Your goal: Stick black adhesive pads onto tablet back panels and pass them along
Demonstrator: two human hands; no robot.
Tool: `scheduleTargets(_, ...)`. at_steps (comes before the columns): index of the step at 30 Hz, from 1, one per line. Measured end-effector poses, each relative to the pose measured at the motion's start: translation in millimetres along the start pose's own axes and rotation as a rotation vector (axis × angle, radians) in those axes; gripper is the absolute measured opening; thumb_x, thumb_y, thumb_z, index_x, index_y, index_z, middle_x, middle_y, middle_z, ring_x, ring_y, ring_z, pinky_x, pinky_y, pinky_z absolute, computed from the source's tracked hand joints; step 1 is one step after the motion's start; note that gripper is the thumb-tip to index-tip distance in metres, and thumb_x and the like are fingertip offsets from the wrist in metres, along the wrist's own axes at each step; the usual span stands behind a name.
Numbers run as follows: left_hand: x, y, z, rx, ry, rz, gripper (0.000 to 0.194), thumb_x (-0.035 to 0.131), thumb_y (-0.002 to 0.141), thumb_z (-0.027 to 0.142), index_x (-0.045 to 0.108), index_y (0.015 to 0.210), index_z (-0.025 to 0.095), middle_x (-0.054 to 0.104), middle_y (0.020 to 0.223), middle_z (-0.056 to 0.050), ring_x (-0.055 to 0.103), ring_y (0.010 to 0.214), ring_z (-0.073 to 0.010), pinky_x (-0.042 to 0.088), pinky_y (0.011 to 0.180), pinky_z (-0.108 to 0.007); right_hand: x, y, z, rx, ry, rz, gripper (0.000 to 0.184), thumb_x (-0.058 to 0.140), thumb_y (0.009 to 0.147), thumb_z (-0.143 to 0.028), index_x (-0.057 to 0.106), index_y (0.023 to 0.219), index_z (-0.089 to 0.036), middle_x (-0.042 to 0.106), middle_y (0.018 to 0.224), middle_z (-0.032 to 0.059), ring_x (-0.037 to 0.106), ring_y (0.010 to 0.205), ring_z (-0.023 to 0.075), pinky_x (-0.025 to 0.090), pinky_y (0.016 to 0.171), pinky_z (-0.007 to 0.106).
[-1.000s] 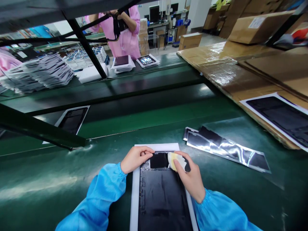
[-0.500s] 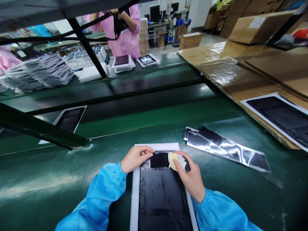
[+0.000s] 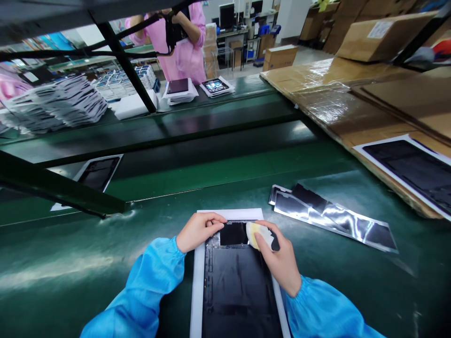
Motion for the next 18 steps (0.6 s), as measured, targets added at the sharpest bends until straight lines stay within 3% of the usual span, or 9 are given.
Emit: scheduleTargets(18,0.4,0.0,0.5,-0.001,0.027,0.003,0.033,0.056,0.077,0.036,0.074,0.095,0.015,0.064,0.066,-0.002,0.046,0.054,-0.0111,0.037,0.053,-0.021,0.2,-0.9,-0.1,0.050,0.004,-0.015,0.027,0.054,0.087,-0.040,0.061,0.103,-0.019,0.071,0.092,0.0048,0.067,0.076,0.0222,0.053,0.061,0.026)
Point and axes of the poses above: each hand's wrist, its own y-axis towards the middle knuckle, its own x-axis out of the palm, z = x × y, the point moved 4 cm from there along y, towards the middle knuckle
